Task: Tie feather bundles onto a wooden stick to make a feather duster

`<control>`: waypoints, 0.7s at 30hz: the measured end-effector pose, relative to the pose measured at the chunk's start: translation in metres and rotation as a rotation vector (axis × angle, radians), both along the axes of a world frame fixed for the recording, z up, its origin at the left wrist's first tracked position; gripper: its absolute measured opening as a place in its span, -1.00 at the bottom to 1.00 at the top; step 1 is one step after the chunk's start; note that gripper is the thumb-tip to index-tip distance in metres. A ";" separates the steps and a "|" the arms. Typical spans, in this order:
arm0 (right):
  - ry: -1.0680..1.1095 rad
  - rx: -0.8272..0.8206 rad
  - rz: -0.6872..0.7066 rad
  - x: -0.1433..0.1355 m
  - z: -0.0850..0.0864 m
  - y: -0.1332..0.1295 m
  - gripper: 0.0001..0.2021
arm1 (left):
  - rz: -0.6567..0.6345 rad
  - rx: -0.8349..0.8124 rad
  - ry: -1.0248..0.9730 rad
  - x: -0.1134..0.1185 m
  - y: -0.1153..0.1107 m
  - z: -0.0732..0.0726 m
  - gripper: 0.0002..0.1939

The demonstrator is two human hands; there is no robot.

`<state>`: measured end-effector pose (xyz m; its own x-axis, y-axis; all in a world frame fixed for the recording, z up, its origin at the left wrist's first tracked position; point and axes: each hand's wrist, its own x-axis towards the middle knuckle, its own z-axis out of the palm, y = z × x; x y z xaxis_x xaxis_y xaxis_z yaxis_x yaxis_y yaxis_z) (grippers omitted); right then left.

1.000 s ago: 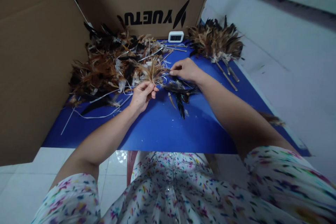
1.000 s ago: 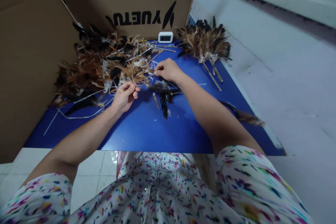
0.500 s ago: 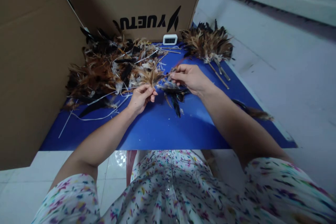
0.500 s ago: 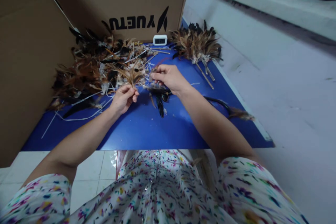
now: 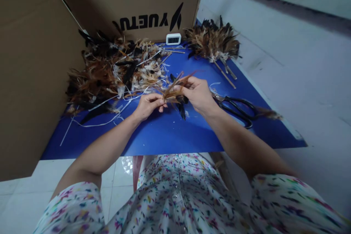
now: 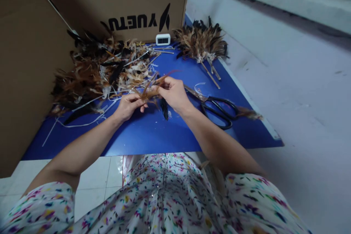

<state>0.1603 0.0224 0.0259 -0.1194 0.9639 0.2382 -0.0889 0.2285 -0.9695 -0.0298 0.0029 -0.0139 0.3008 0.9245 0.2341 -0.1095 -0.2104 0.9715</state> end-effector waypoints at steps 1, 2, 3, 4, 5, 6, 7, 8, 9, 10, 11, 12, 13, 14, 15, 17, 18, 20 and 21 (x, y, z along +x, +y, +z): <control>-0.001 0.009 0.017 0.001 -0.001 0.000 -0.72 | -0.009 0.004 0.021 0.000 -0.001 0.001 -0.68; -0.002 0.022 0.040 0.002 -0.002 -0.001 -0.70 | -0.019 0.005 0.037 0.000 -0.001 0.001 -0.68; -0.005 0.033 0.070 0.003 -0.002 -0.002 -0.69 | -0.026 0.002 0.046 0.000 -0.002 0.002 -0.69; -0.012 0.042 0.102 0.004 -0.002 -0.003 -0.68 | -0.033 -0.002 0.054 -0.001 -0.002 0.002 -0.69; -0.025 0.048 0.131 0.006 -0.001 -0.004 -0.67 | -0.037 -0.009 0.062 -0.001 -0.002 0.003 -0.69; -0.042 0.050 0.156 0.007 -0.001 -0.005 -0.66 | -0.038 -0.014 0.067 -0.001 -0.002 0.003 -0.69; -0.061 0.052 0.174 0.007 -0.001 -0.005 -0.65 | -0.039 -0.020 0.071 -0.001 -0.002 0.003 -0.69; -0.081 0.055 0.184 0.008 0.000 -0.006 -0.64 | -0.038 -0.026 0.076 -0.001 -0.003 0.003 -0.68; -0.101 0.061 0.188 0.008 0.000 -0.006 -0.63 | -0.036 -0.029 0.083 -0.001 -0.003 0.004 -0.67; -0.118 0.068 0.191 0.009 0.001 -0.007 -0.62 | -0.034 -0.031 0.090 -0.001 -0.003 0.004 -0.67; -0.132 0.077 0.193 0.009 0.001 -0.007 -0.61 | -0.033 -0.030 0.096 -0.001 -0.003 0.005 -0.67; -0.144 0.087 0.192 0.009 0.001 -0.007 -0.61 | -0.032 -0.028 0.104 -0.001 -0.003 0.005 -0.67; -0.156 0.096 0.192 0.009 0.001 -0.008 -0.61 | -0.031 -0.026 0.112 0.000 -0.004 0.006 -0.66; -0.166 0.104 0.192 0.009 0.001 -0.008 -0.61 | -0.031 -0.023 0.118 0.000 -0.004 0.006 -0.66; -0.177 0.109 0.194 0.009 0.001 -0.008 -0.61 | -0.032 -0.021 0.126 0.001 -0.004 0.007 -0.65; -0.192 0.119 0.203 0.010 0.000 -0.008 -0.62 | -0.033 -0.019 0.138 0.001 -0.005 0.008 -0.65; -0.198 0.128 0.209 0.010 0.000 -0.008 -0.63 | -0.032 -0.019 0.142 0.001 -0.005 0.008 -0.64; -0.207 0.152 0.214 0.010 -0.001 -0.009 -0.64 | -0.029 -0.020 0.147 0.001 -0.005 0.008 -0.64; -0.210 0.166 0.214 0.010 -0.001 -0.010 -0.65 | -0.030 -0.020 0.149 0.001 -0.005 0.008 -0.65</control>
